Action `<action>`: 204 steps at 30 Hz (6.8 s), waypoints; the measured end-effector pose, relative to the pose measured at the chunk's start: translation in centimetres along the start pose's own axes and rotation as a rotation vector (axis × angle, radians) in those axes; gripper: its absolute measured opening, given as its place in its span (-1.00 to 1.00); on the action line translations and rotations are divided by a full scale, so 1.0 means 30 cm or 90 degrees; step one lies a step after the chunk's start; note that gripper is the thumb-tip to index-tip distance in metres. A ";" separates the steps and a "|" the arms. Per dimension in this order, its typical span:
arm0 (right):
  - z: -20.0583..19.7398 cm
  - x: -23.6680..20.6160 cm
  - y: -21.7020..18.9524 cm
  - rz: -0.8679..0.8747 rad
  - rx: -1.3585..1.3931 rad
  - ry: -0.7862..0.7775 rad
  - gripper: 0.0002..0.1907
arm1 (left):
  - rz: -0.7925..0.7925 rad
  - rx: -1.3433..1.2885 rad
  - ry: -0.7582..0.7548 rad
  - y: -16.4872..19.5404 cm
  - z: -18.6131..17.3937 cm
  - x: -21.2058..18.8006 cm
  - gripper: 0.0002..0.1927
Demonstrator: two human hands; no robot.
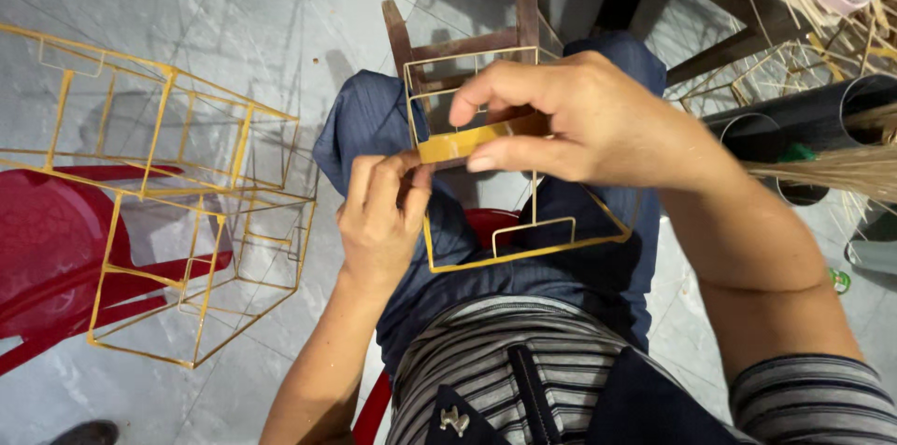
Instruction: The person tapes the edges of a small rectangular wire frame using yellow tape and scissors. They wrap tape around the frame's edges, cut the tape with scissors, and repeat the process on multiple sides.
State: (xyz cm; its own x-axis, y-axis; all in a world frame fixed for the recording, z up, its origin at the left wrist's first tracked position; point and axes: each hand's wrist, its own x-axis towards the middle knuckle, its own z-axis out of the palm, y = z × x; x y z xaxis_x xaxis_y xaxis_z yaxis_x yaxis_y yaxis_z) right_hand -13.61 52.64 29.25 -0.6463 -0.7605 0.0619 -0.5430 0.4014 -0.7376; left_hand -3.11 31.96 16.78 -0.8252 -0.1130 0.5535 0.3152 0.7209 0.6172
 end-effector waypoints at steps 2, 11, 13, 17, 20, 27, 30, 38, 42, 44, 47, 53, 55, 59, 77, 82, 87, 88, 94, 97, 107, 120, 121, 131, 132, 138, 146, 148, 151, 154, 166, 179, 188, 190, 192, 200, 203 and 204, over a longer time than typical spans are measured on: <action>-0.022 -0.017 0.009 -0.050 0.016 -0.009 -0.67 | 0.054 0.055 0.010 -0.011 0.000 0.006 -0.80; -0.041 -0.019 0.034 -0.058 0.012 0.006 -0.75 | 0.090 0.048 -0.042 0.000 0.001 0.045 -0.82; -0.041 -0.014 0.037 -0.056 -0.003 0.010 -0.75 | 0.108 0.084 -0.035 0.007 0.002 0.053 -0.82; -0.070 -0.035 0.070 -0.055 -0.090 -0.005 -0.73 | 0.166 0.114 -0.068 -0.010 -0.019 0.070 -0.82; -0.175 -0.129 0.117 -0.098 -0.218 0.037 -0.67 | 0.156 0.132 -0.147 -0.030 -0.063 0.066 -0.83; -0.279 -0.400 0.282 0.131 -0.231 0.099 -0.61 | 0.215 0.086 -0.184 -0.069 -0.098 0.068 -0.76; -0.220 -0.468 0.317 0.126 -0.363 0.171 -0.66 | 0.243 0.094 -0.188 -0.083 -0.081 0.081 -0.73; -0.195 -0.495 0.311 0.202 -0.397 0.170 -0.65 | 0.239 0.127 -0.192 -0.080 -0.063 0.065 -0.71; -0.182 -0.514 0.304 0.137 -0.502 0.158 -0.68 | 0.231 0.139 -0.193 -0.081 -0.066 0.061 -0.72; -0.162 -0.511 0.327 0.148 -0.472 0.169 -0.71 | 0.220 0.133 -0.191 -0.080 -0.068 0.059 -0.72; -0.133 -0.497 0.370 0.182 -0.407 0.189 -0.72 | 0.221 0.133 -0.185 -0.073 -0.071 0.057 -0.72; -0.077 -0.466 0.385 0.187 -0.382 0.189 -0.67 | 0.113 -0.006 -0.216 -0.042 -0.090 0.097 -0.73; -0.058 -0.455 0.378 0.135 -0.351 0.196 -0.63 | 0.126 0.054 -0.209 -0.023 -0.099 0.121 -0.75; -0.019 -0.443 0.378 0.032 -0.316 0.205 -0.56 | 0.195 0.068 -0.162 0.018 -0.093 0.159 -0.75; 0.102 -0.472 0.488 0.210 -0.316 0.287 -0.83 | 0.187 0.052 -0.358 0.053 0.192 0.135 -0.90; 0.139 -0.484 0.505 0.154 -0.276 0.343 -0.90 | 0.176 -0.215 -0.366 0.062 0.210 0.159 -0.56; 0.183 -0.501 0.493 0.177 0.084 0.446 -0.80 | 0.210 -0.097 -0.356 0.141 0.382 0.139 -0.79; 0.185 -0.511 0.506 0.163 0.085 0.445 -0.77 | 0.218 -0.055 -0.328 0.154 0.427 0.130 -0.83; 0.255 -0.628 0.698 0.131 0.314 0.441 -0.71 | 0.248 -0.095 -0.246 0.233 0.652 0.089 -0.77; 0.270 -0.684 0.785 0.152 0.345 0.433 -0.76 | 0.259 -0.053 -0.299 0.254 0.696 0.118 -0.70; 0.163 -0.459 0.545 -0.091 0.261 0.310 -0.48 | 0.221 -0.147 -0.279 0.277 0.306 0.097 -0.74; 0.201 -0.259 0.291 -0.222 0.102 0.423 -0.36 | 0.410 -0.245 -0.062 0.138 -0.039 0.287 -0.69; 0.192 -0.264 0.283 -0.208 0.062 0.442 -0.36 | 0.401 -0.238 -0.077 0.133 -0.057 0.298 -0.70; 0.109 -0.377 0.172 -0.201 -0.113 0.452 -0.36 | 0.040 -0.075 0.012 -0.190 -0.183 0.442 -0.82; 0.105 -0.380 0.151 -0.226 -0.131 0.418 -0.37 | 0.061 -0.081 0.038 -0.247 -0.183 0.465 -0.83; 0.127 -0.385 0.034 -0.213 -0.117 0.311 -0.39 | -0.088 0.108 -0.015 -0.573 -0.123 0.553 -0.81; 0.161 -0.455 -0.036 -0.151 -0.123 0.395 -0.37 | -0.162 0.179 -0.452 -0.762 0.248 0.510 -0.67; 0.156 -0.471 -0.038 -0.138 -0.115 0.395 -0.35 | -0.204 0.165 -0.483 -0.742 0.320 0.439 -0.83; 0.153 -0.481 -0.039 -0.142 -0.109 0.390 -0.33 | -0.083 0.208 -0.326 -0.715 0.387 0.355 -0.74; 0.156 -0.479 -0.040 -0.130 -0.103 0.399 -0.34 | -0.041 0.235 -0.320 -0.699 0.392 0.334 -0.75; 0.147 -0.460 0.003 -0.161 -0.090 0.394 -0.35 | 0.129 0.341 -0.278 -0.630 0.416 0.302 -0.87; 0.148 -0.464 0.013 -0.164 -0.094 0.379 -0.38 | 0.235 0.394 -0.236 -0.635 0.420 0.255 -0.93; 0.138 -0.460 0.015 -0.175 -0.124 0.358 -0.39 | 0.010 0.607 -0.510 -0.607 0.393 0.246 -0.86; 0.139 -0.447 0.017 -0.178 -0.138 0.351 -0.40 | -0.060 0.620 -0.575 -0.590 0.339 0.268 -0.85; 0.156 -0.411 0.022 -0.174 -0.159 0.355 -0.42 | -0.102 0.532 -0.497 -0.566 0.258 0.322 -0.84; 0.269 -0.089 0.128 -0.216 -0.284 0.373 -0.45 | -0.281 -0.274 -0.011 -0.255 -0.135 0.182 -0.87; 0.331 0.019 0.166 -0.201 -0.288 0.388 -0.43 | -0.115 -0.252 -0.131 -0.195 -0.193 0.126 -0.85; 0.357 0.034 0.170 -0.182 -0.283 0.380 -0.42 | -0.039 -0.257 -0.172 -0.182 -0.202 0.104 -0.81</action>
State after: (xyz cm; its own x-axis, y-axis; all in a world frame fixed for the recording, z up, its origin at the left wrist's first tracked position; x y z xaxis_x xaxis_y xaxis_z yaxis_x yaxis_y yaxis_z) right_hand -11.29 48.45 18.34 -0.5594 -0.5129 0.6511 -0.8127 0.4938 -0.3093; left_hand -4.58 23.53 18.52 -0.9235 0.0733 0.3766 0.3740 0.3901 0.8414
